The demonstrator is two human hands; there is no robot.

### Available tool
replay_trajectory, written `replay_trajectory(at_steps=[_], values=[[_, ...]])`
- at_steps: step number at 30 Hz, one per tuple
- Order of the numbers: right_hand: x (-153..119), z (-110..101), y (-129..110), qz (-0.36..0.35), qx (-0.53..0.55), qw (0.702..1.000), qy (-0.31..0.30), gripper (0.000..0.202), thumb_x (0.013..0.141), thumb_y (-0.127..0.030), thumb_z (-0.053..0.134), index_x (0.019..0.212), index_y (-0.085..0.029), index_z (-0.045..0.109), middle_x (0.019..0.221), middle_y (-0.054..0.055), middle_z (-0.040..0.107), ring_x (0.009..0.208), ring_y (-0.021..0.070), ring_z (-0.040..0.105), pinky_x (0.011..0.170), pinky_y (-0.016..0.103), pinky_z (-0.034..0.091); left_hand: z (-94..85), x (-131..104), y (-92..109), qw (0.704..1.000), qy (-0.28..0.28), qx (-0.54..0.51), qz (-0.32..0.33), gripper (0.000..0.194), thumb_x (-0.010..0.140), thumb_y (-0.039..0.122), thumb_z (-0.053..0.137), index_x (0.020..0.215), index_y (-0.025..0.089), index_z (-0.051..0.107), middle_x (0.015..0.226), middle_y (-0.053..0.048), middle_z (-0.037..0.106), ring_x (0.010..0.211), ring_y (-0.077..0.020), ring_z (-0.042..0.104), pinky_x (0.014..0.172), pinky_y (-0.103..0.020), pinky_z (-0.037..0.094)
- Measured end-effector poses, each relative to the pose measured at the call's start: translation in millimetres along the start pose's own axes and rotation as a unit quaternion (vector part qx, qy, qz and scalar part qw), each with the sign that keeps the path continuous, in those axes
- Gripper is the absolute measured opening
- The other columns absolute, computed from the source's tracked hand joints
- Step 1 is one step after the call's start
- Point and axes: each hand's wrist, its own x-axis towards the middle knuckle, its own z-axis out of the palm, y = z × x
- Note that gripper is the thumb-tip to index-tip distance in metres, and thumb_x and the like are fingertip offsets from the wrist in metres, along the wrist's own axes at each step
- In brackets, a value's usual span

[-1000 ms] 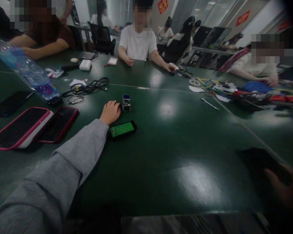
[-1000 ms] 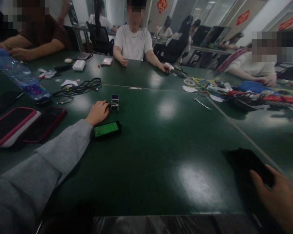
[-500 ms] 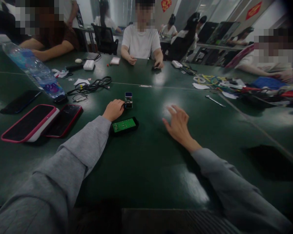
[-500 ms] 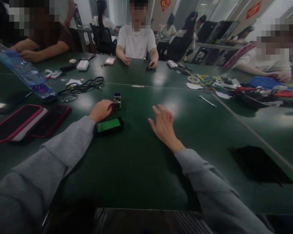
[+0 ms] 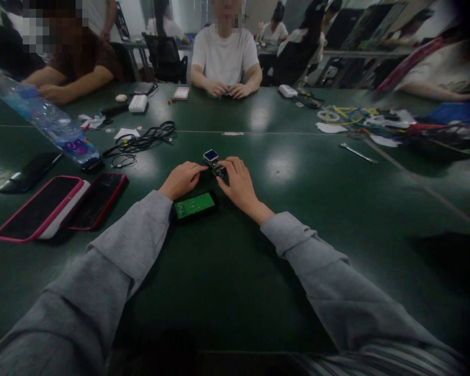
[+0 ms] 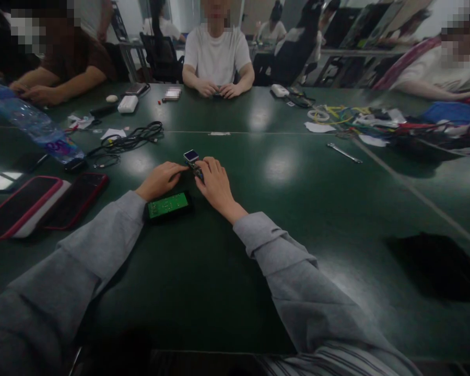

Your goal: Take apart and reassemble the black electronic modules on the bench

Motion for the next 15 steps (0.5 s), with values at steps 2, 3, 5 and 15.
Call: replay_trajectory(at_steps=[2,3,5,15], values=[[1,1,4,0.006,0.01,1.0,-0.003,0.047,0.09,-0.02,0.06,0.136,-0.02,0.049,0.137,0.016,0.049,0.125,0.0352,0.049,0.097,0.054,0.05,-1.9,0,1,1.0,0.0,-0.002,-0.002,0.037,0.099,0.019,0.042,0.132,0.019,0.059,0.125,-0.009,0.068,0.114,-0.023,0.06,0.101,-0.041,0.049],[2,2,6,0.006,0.018,1.0,-0.012,0.046,0.09,-0.019,0.059,0.135,-0.021,0.05,0.136,0.015,0.049,0.124,0.0348,0.05,0.096,0.054,0.051,-2.8,0,2,1.0,-0.001,-0.003,-0.004,0.037,0.099,0.019,0.042,0.132,0.019,0.059,0.125,-0.009,0.068,0.114,-0.0233,0.06,0.101,-0.041,0.049],[3,5,9,0.006,0.034,0.999,-0.024,0.04,0.09,-0.016,0.055,0.129,-0.021,0.052,0.133,0.014,0.052,0.123,0.0333,0.052,0.097,0.053,0.051,-4.0,-1,4,1.0,0.0,-0.004,-0.007,0.037,0.099,0.019,0.041,0.132,0.018,0.059,0.125,-0.009,0.068,0.115,-0.0237,0.06,0.101,-0.042,0.049],[2,12,15,0.063,0.169,0.983,0.011,0.026,0.099,-0.028,0.046,0.123,-0.02,0.053,0.121,0.014,0.061,0.111,0.0271,0.06,0.098,0.045,0.05,-2.1,-1,3,0.999,0.025,0.009,-0.045,0.042,0.097,0.019,0.045,0.139,0.016,0.049,0.133,-0.012,0.061,0.121,-0.0257,0.058,0.103,-0.042,0.048]])
